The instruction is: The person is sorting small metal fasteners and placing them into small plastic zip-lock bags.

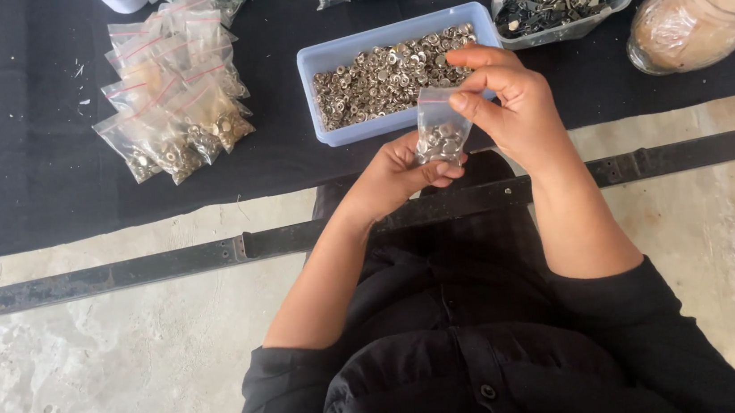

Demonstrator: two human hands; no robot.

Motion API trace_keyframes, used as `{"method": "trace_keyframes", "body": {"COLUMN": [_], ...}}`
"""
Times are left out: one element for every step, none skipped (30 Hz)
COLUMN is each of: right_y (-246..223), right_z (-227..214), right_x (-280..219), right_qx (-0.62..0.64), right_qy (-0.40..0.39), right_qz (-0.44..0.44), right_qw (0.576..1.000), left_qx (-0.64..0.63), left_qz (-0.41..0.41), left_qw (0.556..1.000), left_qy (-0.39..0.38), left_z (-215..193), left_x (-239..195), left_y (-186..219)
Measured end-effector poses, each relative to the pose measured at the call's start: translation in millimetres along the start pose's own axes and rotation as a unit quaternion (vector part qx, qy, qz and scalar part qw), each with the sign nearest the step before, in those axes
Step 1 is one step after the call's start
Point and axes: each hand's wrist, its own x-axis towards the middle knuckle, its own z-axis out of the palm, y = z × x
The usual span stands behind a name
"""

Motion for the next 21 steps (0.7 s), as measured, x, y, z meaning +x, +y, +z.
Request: {"method": "trace_keyframes", "body": {"right_y": [0.1,0.3,0.6,0.5,0.6,0.8,0.8,0.8,0.8,0.4,-0.3,-0.7,1.0,3.0,4.4,3.9,3.1,2.7,1.6,0.1,-0.9], "right_z": [1.5,3.0,4.6,5.7,6.8,7.8,7.7,7.9,8.1,8.3,8.6,8.9,8.5,9.9,12.0,12.6,13.6,14.8,20.0,24.5,28.5], "right_x": [-2.1,-4.4,-6.7,-8.1,-9.4,-10.4,-10.7,-12.4,-14.1,-14.9,-15.6,-15.5,-18.6,-19.0,-19.3,-21.3,-23.3,-23.9,-27.7,-31.1,-34.3], "right_qx": [0.001,0.014,0.027,0.028,0.037,0.045,0.046,0.04,0.034,0.035,0.023,0.011,0.013,0.0,-0.012,-0.004,-0.051,-0.096,-0.088,-0.103,-0.118], "right_qy": [-0.001,-0.003,-0.005,-0.007,-0.007,-0.007,-0.009,-0.011,-0.013,-0.016,-0.012,-0.009,-0.012,-0.02,-0.027,-0.035,-0.052,-0.07,-0.079,-0.081,-0.084], "right_qz": [-0.001,0.003,0.007,0.006,0.008,0.009,0.009,0.008,0.008,0.008,-0.002,-0.013,-0.014,-0.018,-0.023,-0.03,-0.045,-0.062,-0.072,-0.071,-0.071], "right_qw": [1.0,1.0,1.0,1.0,0.999,0.999,0.999,0.999,0.999,0.999,1.0,1.0,1.0,1.0,0.999,0.999,0.996,0.991,0.99,0.989,0.987], "left_qx": [0.001,0.01,0.02,0.02,0.053,0.087,0.087,0.091,0.096,0.095,0.099,0.103,0.103,0.117,0.13,0.135,0.13,0.125,0.131,0.16,0.188], "left_qz": [0.001,0.006,0.011,0.012,0.02,0.028,0.029,0.029,0.029,0.03,0.032,0.036,0.037,0.042,0.048,0.053,0.077,0.103,0.11,0.1,0.089], "left_qw": [1.0,1.0,1.0,1.0,0.998,0.996,0.996,0.995,0.995,0.995,0.994,0.993,0.993,0.992,0.99,0.988,0.987,0.986,0.983,0.979,0.973], "left_qy": [0.001,0.0,-0.002,0.0,-0.004,-0.008,-0.005,0.007,0.019,0.022,0.028,0.034,0.038,0.037,0.035,0.046,0.047,0.05,0.063,0.082,0.102], "left_z": [-0.9,-1.8,-2.8,-3.4,-4.2,-4.9,-13.3,-21.2,-29.0,-29.4,-29.6,-30.3,-24.2,-19.9,-15.7,-14.8,-14.1,-13.9,-15.2,-16.1,-17.1], "left_x": [-0.7,-1.6,-2.5,-3.9,-5.3,-6.4,-5.8,-6.7,-7.8,-9.8,-11.9,-13.6,-16.0,-18.7,-21.9,-23.8,-26.1,-28.4,-34.9,-41.0,-46.4], "left_y": [-3.5,-7.0,-10.6,-7.7,-4.9,-2.0,-11.8,-22.4,-33.2,-34.8,-36.2,-37.3,-29.0,-18.6,-7.7,-8.5,-9.0,-9.2,-10.2,-10.9,-11.9]}}
